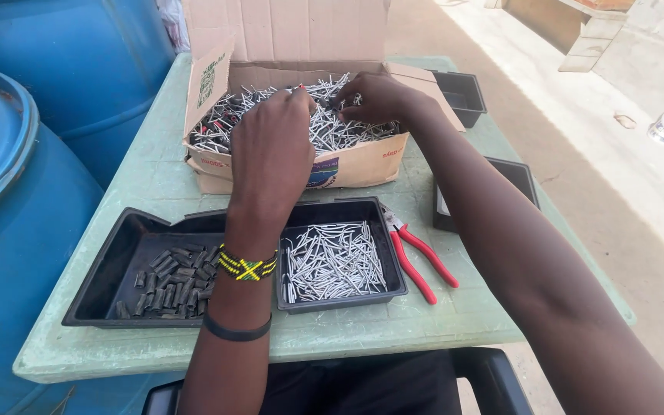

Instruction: Assembling metal pins into plastic sleeves and cutting them to length using pliers

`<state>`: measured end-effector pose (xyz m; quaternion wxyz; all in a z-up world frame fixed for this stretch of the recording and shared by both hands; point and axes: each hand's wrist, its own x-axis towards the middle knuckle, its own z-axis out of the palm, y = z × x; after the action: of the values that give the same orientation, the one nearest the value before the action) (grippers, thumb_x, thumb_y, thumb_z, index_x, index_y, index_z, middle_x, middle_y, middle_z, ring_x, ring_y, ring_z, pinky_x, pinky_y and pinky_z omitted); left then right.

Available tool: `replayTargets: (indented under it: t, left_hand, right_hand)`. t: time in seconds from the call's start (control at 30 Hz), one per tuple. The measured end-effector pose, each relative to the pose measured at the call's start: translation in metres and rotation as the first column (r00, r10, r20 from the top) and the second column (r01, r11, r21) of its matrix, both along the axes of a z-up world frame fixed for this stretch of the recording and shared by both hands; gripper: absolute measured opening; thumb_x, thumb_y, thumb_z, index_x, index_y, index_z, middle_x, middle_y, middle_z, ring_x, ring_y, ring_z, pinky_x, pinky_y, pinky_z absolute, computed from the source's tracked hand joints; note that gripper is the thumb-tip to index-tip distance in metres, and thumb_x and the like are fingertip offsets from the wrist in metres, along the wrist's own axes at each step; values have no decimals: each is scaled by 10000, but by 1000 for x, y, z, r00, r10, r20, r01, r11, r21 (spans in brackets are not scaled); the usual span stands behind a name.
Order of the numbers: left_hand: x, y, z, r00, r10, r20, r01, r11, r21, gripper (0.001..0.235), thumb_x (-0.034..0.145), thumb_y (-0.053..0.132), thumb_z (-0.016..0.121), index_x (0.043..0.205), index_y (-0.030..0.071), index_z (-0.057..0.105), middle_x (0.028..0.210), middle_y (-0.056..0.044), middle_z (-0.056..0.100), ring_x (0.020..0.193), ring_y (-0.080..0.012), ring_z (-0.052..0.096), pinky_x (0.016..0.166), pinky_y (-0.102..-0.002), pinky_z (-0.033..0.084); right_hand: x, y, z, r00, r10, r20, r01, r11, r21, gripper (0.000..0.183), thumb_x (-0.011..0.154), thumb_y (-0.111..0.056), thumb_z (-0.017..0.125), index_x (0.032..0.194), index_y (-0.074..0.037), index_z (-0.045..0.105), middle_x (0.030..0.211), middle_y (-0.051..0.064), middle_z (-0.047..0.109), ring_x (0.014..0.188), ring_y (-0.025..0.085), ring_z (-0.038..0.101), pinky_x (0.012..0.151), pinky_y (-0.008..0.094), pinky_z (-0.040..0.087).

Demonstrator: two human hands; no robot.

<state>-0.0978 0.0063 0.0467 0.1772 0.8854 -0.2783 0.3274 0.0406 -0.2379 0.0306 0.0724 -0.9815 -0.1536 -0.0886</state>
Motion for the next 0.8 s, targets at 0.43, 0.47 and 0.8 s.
replayTargets:
  t: [0.43,0.47,0.8]
  left_hand:
    - [22,-15,-16,998,-31,51,44,959,-280,222,919,-85,606,996,107,685,851,-25,625,763,-277,771,590,-352,601]
    - [22,-13,-17,998,-38,56,53,951,-305,224,916,-102,603,989,94,683,856,-31,628,771,-285,772,592,-350,607]
    - [39,-13,-33,960,30,279,98,896,-433,304,789,-157,602,928,111,635,899,-41,674,706,-258,693,531,-426,531]
  right_hand:
    - [-16,9,8,996,1,-94,9,994,112,385,976,-281,616,1355,-222,639,1202,113,726,1190,408,649,1093,535,456]
    - [-13,4,13,994,-22,-108,46,972,232,265,961,-215,651,1215,-235,724,1109,64,758,1074,340,694,1008,469,515]
    - [28,2,24,970,28,241,-53,994,100,218,854,-23,670,916,-147,837,786,-24,788,696,80,761,886,305,578]
